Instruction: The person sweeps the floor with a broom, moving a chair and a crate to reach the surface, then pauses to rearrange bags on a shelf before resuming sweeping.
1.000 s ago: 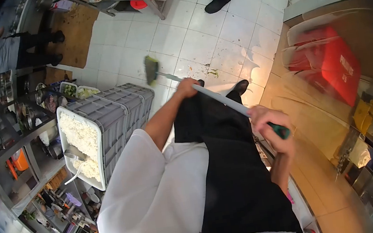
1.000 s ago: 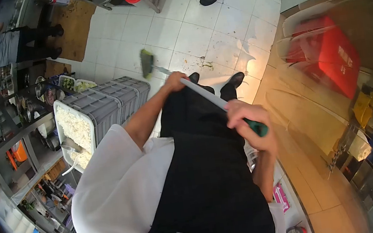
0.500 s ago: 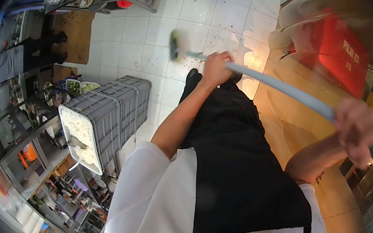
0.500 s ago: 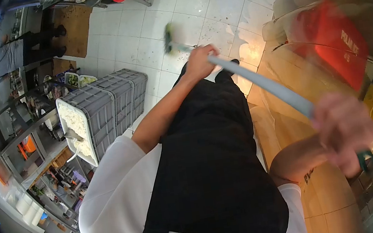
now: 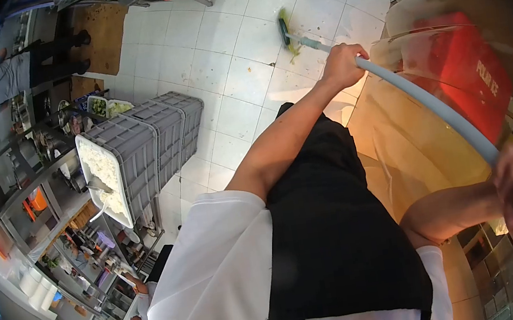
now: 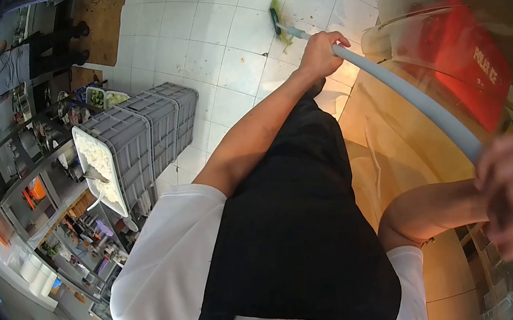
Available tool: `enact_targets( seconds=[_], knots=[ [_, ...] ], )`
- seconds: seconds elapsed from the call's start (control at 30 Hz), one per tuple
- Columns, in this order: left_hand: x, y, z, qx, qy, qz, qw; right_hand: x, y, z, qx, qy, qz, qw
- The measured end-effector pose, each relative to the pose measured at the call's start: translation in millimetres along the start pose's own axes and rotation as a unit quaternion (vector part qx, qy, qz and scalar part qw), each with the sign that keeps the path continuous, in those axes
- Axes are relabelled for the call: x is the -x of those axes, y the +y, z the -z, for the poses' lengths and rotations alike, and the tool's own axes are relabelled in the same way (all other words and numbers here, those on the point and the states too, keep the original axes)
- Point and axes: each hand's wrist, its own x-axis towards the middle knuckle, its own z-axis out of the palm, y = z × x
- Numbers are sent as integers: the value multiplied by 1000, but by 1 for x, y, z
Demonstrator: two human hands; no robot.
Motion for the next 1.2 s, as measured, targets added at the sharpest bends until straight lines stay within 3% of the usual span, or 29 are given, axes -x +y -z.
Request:
enact_targets(
  seconds=[0.07, 0.1, 0.17, 0.23, 0.27, 0.3, 0.33, 0.37, 0.4, 0.47, 0.5, 0.53, 0.63, 0.73, 0.77, 0.8, 0.83, 0.9, 0.93, 1.03, 1.1, 1.2],
  knots=[
    [18, 18, 7, -36, 15, -23, 999, 12, -18, -1, -93, 16, 120, 988],
    [29, 28, 12, -70, 33, -54, 996, 10, -17, -3, -89, 23, 121, 988],
    [67, 16, 9, -61, 44, 24, 997, 2, -9, -10, -148, 19, 145, 978],
    [95, 0, 0, -10, 128, 96, 987, 13, 12, -23, -116, 243, 16, 963],
    [97, -10, -7, -10, 120, 88, 989, 10, 25, -34, -108, 368, -40, 923],
    [99, -22, -13, -9, 99, 143, 985, -16, 45, -50, -95, 522, -67, 845],
    [97, -32, -20, -7, 79, 196, 977, -11, 62, -48, -120, 473, -51, 871],
    [90, -42, -27, -4, 78, 185, 980, -9, 71, -43, -143, 418, -34, 896],
    [80, -51, -36, 27, 91, 117, 989, -14, 66, -41, -135, 415, -28, 899],
    [56, -51, -55, 18, 122, 42, 991, -23, 49, -49, -87, 291, -29, 952],
    [36, -43, -62, -23, 139, 39, 989, -23, 37, -43, -60, 284, -39, 956],
    [17, -19, -58, 62, 162, 20, 985, -23, 25, -36, -34, 277, -48, 959],
    [-36, 6, -61, 59, 194, -29, 979, -14, -2, -12, 24, 245, -23, 969],
    [-13, 39, -42, -13, 113, -75, 991, -2, -42, 5, -38, 239, 42, 969],
    [-3, 46, -42, -13, 111, -98, 989, -5, -58, 11, -39, 220, 16, 975],
    [10, 56, -40, -35, 107, -68, 991, -3, -69, 13, -34, 209, -7, 977],
    [19, 53, -42, 1, 104, -65, 992, 9, -63, 17, -130, 287, 8, 949],
    [23, 25, -54, 32, 52, 32, 998, 16, -23, 20, -194, 372, 11, 908],
    [18, -1, -64, 60, 91, 47, 993, 3, 0, 13, -167, 386, 0, 907],
    [-15, -37, -51, 48, 46, 78, 995, -38, 32, -29, -32, 370, -40, 928],
    [-52, -45, -42, 39, 85, -21, 995, -56, 41, -43, 47, 312, -14, 949],
    [-116, -30, -28, 46, 73, -90, 992, -75, 31, -40, 83, 306, 6, 949]
  ],
)
